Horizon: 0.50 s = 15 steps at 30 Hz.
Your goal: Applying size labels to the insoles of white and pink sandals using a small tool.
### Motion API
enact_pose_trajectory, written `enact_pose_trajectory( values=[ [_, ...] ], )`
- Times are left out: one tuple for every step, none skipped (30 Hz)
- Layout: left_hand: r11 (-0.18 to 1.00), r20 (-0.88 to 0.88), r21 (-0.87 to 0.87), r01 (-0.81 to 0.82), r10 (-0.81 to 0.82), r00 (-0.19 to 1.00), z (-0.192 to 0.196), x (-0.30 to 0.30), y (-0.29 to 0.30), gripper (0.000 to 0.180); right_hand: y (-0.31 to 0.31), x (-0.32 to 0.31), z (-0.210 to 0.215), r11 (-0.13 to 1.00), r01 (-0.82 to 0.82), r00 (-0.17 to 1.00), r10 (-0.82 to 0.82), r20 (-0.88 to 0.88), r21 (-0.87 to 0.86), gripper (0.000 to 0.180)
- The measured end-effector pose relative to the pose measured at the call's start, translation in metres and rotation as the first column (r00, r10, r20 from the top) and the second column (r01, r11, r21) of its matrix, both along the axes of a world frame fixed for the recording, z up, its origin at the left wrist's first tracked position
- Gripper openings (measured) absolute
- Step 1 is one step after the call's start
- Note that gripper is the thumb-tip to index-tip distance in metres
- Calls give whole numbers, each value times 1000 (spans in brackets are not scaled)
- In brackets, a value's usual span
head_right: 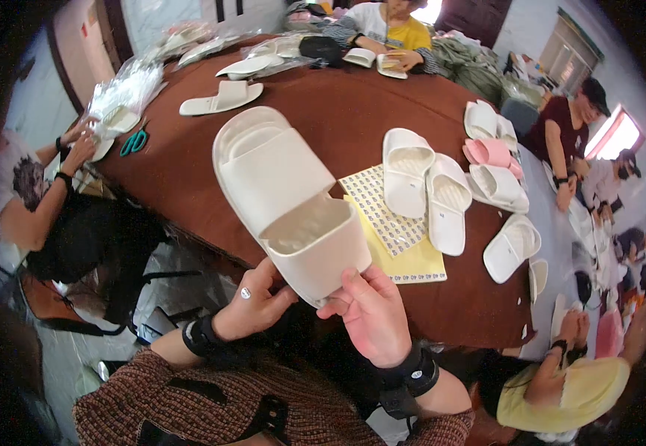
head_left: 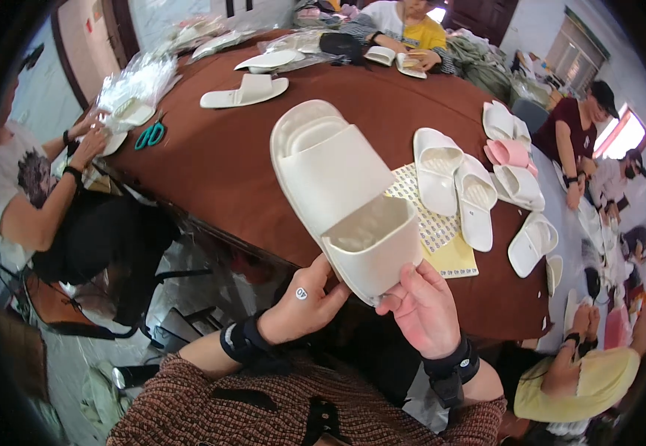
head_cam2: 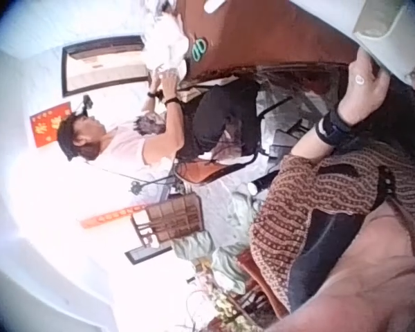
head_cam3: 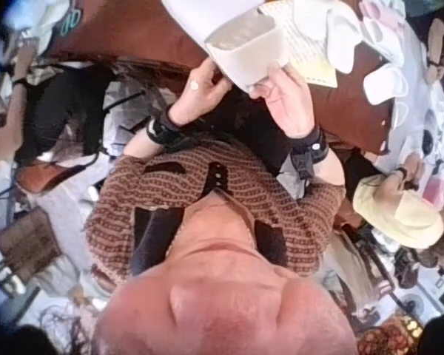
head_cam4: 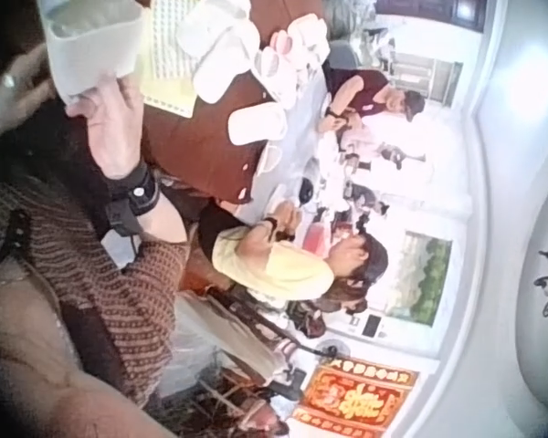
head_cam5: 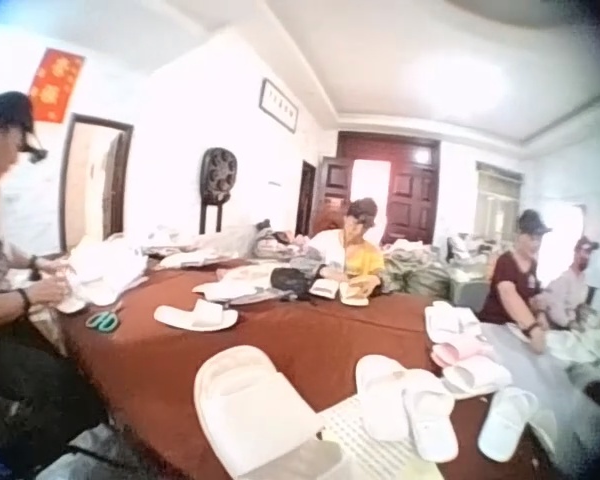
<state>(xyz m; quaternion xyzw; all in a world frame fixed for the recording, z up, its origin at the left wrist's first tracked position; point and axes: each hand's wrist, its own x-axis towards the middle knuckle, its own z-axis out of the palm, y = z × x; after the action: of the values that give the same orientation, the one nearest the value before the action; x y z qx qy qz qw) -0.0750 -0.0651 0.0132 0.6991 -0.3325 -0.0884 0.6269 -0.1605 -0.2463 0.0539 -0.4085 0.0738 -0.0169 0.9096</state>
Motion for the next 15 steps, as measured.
enact_pose_trajectory(
  values=[
    [1000, 20, -28, 7, -6, 1000, -3, -2, -4, 39, 1, 0, 0, 1000, 22, 999, -22, 27, 10, 31],
    [1000, -20, -6, -2, 2, 1000, -7, -3, -6, 38, 2, 1, 1, 998, 59, 997, -60, 37, 29, 31],
    [999, -9, 13, 51, -51, 999, -10, -3, -6, 38, 2, 3, 1, 998, 58, 998, -58, 17, 32, 30],
    [997, 21, 72, -2, 0, 1000, -13, -1, -5, 37, 2, 4, 1, 997, 62, 998, -62, -5, 36, 29],
    [992, 53, 118, -40, 34, 998, -16, 0, -8, 36, -2, 6, -7, 997, 46, 999, -47, 7, 58, 28],
    [997, 74, 40, -67, 64, 995, -18, 1, -7, 32, 0, 10, -7, 996, 38, 999, -40, 24, 85, 28],
    [999, 3, -5, -43, 43, 999, -16, 1, -10, 28, -3, 11, -7, 994, 46, 998, -50, 35, 98, 27],
    [999, 14, 42, -28, 27, 1000, -10, 1, -11, 28, -7, 10, -9, 989, 105, 993, -109, 36, 104, 27],
    [996, 26, 89, -29, 27, 999, -3, -1, -10, 27, -11, 10, -11, 987, 95, 993, -103, 52, 131, 27],
    [992, 34, 125, -11, 7, 999, -1, -1, -7, 25, -17, 9, -12, 986, 73, 994, -85, 70, 152, 26],
    [987, 41, 160, 4, -11, 999, 3, 0, -6, 24, -24, 5, -13, 983, 101, 991, -113, 71, 152, 26],
    [980, 90, 200, 20, -39, 995, 11, -1, -5, 18, -32, 0, -12, 975, 145, 983, -162, 91, 167, 26],
    [982, 118, 190, -3, -19, 993, 6, 0, -4, 14, -40, -6, -10, 966, 185, 972, -207, 111, 182, 26],
    [981, 128, 194, 4, -29, 991, 6, 2, -3, 15, -51, -12, -7, 955, 251, 954, -272, 129, 156, 25],
    [980, 140, 200, -1, -28, 990, 5, 5, 0, 15, -64, -16, -7, 944, 278, 935, -308, 176, 175, 23]
  ],
)
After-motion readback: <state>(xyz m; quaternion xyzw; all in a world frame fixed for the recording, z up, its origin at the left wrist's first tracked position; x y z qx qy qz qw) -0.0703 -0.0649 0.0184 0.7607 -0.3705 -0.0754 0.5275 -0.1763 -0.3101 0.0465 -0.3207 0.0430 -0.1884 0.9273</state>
